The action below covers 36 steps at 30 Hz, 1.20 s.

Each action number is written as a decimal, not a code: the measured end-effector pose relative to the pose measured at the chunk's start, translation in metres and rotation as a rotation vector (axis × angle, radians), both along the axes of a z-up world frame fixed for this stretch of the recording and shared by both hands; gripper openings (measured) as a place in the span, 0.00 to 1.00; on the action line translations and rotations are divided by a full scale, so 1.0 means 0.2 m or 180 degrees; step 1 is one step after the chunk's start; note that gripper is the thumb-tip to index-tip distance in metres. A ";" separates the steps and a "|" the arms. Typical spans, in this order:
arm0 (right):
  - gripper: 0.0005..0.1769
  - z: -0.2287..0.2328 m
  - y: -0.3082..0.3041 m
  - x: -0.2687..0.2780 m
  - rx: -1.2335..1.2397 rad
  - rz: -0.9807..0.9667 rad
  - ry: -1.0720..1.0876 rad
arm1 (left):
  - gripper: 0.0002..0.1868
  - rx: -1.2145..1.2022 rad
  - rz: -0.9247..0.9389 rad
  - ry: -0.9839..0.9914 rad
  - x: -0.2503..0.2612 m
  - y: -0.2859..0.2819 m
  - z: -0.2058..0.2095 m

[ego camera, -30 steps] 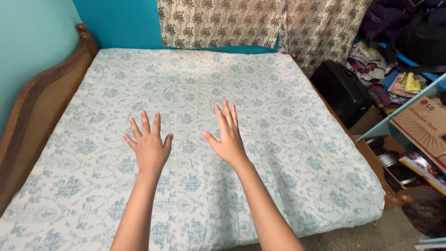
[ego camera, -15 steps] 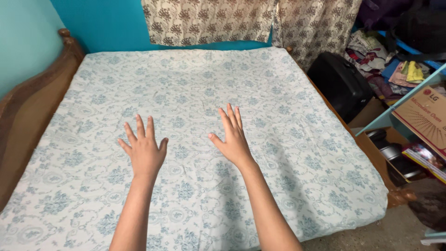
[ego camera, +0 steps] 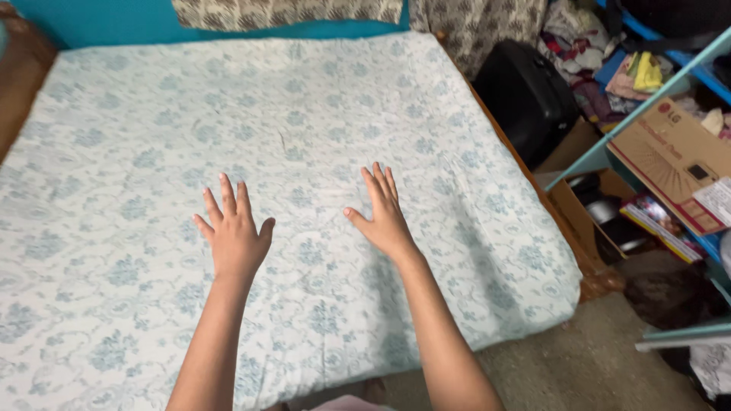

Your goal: The person pulls a pillowcase over a pillow by hand, smooths the fabric, and then folds a striped cloth on a bed.

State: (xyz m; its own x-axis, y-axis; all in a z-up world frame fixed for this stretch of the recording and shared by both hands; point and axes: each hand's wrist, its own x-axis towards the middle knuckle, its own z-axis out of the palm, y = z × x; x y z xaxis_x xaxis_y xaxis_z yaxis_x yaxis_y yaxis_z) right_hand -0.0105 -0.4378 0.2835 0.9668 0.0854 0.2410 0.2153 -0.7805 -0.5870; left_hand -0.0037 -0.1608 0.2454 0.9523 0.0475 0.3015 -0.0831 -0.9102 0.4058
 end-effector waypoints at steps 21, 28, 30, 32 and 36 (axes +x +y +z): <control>0.48 -0.31 -0.68 -0.37 0.0400 -0.0237 0.0346 | 0.50 0.0090 -0.0364 0.0797 -0.40 -0.64 -0.24; 0.48 -0.29 -0.77 -0.48 0.0502 -0.0718 0.0707 | 0.50 0.0089 -0.0669 0.0879 -0.36 -0.71 -0.28; 0.47 -0.29 -0.80 -0.51 0.0473 -0.0800 0.0689 | 0.50 0.0090 -0.0758 0.0930 -0.31 -0.73 -0.30; 0.47 -0.27 -0.85 -0.54 0.0400 -0.0907 0.0733 | 0.50 0.0060 -0.0850 0.0954 -0.28 -0.78 -0.32; 0.45 -0.22 -0.96 -0.62 0.0372 -0.1221 0.0842 | 0.51 0.0044 -0.1123 0.1061 -0.20 -0.91 -0.34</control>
State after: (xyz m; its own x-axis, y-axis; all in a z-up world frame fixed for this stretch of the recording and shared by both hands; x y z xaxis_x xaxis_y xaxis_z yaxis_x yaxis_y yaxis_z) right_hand -0.1348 -0.6307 0.2393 0.9527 -0.3024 -0.0309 -0.2440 -0.7000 -0.6712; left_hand -0.0440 -0.3421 0.1778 0.9544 -0.2975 -0.0245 -0.2551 -0.8553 0.4509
